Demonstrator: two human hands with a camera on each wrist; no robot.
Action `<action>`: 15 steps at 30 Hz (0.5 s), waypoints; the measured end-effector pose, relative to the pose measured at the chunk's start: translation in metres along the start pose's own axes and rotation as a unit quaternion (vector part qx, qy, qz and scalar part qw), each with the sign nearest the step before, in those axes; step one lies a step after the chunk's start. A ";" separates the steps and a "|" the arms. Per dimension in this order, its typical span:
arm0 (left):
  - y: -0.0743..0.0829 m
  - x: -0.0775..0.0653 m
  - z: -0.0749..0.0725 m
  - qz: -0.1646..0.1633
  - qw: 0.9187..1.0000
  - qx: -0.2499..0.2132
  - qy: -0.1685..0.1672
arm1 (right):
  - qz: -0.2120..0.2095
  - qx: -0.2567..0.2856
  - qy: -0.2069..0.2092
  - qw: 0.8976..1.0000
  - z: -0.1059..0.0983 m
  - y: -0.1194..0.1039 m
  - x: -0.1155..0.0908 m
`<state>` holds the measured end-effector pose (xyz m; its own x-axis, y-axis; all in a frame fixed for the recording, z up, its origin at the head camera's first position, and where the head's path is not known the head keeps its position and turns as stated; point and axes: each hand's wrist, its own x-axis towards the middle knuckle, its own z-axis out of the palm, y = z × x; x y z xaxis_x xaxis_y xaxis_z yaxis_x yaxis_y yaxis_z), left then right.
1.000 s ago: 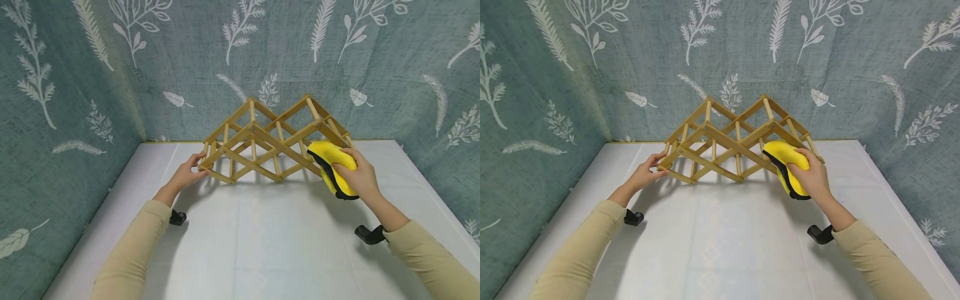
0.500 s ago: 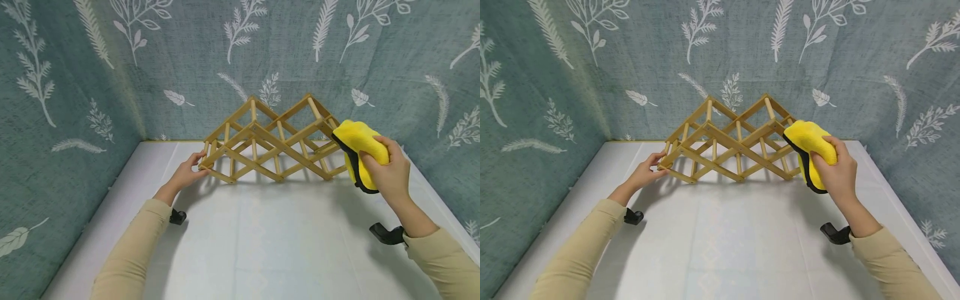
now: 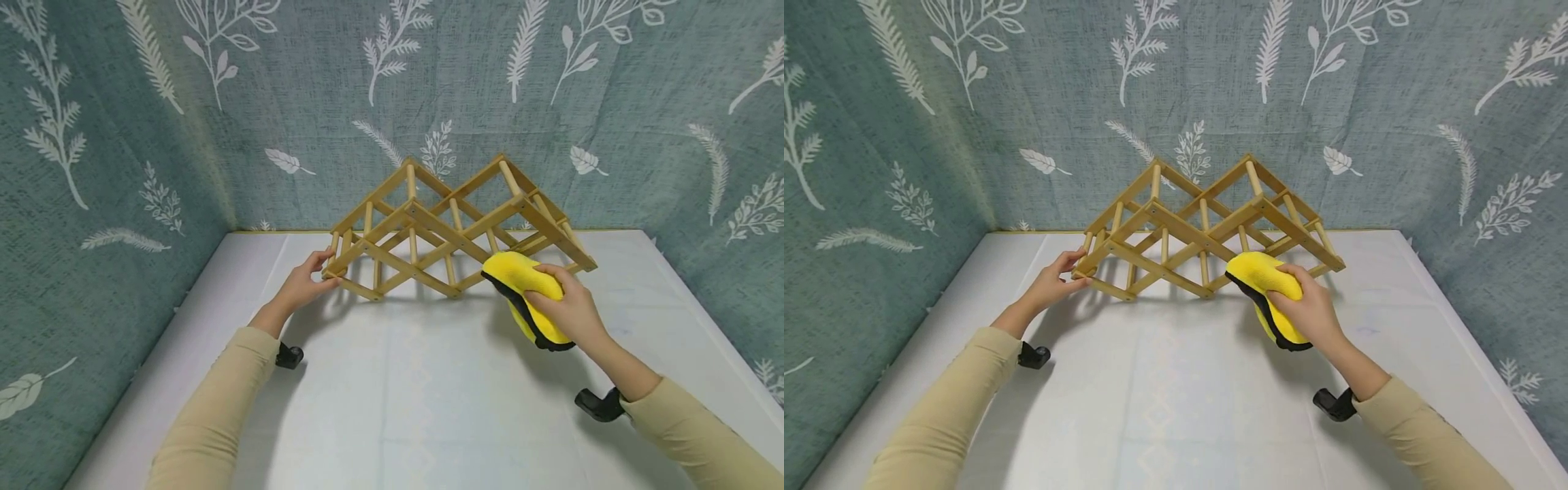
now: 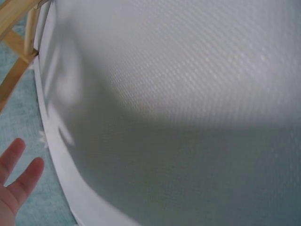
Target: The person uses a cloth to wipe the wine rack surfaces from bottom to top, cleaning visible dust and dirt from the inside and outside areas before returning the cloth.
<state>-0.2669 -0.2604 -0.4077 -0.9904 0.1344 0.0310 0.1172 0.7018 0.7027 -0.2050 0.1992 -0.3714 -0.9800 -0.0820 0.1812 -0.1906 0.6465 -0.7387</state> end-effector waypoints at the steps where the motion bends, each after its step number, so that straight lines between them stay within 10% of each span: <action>1: 0.000 0.000 0.000 0.001 1.000 -0.001 0.000 | 0.010 0.005 -0.008 1.000 0.000 0.001 0.003; 15: 0.000 -0.001 0.001 0.009 1.000 -0.015 0.000 | 0.013 0.017 0.111 0.994 -0.028 0.002 0.010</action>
<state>-0.2656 -0.2604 -0.4083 -0.9883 0.1461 0.0441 0.1325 0.6780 0.7230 -0.2137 0.2207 -0.3530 -0.9486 0.1060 0.2981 -0.1713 0.6200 -0.7656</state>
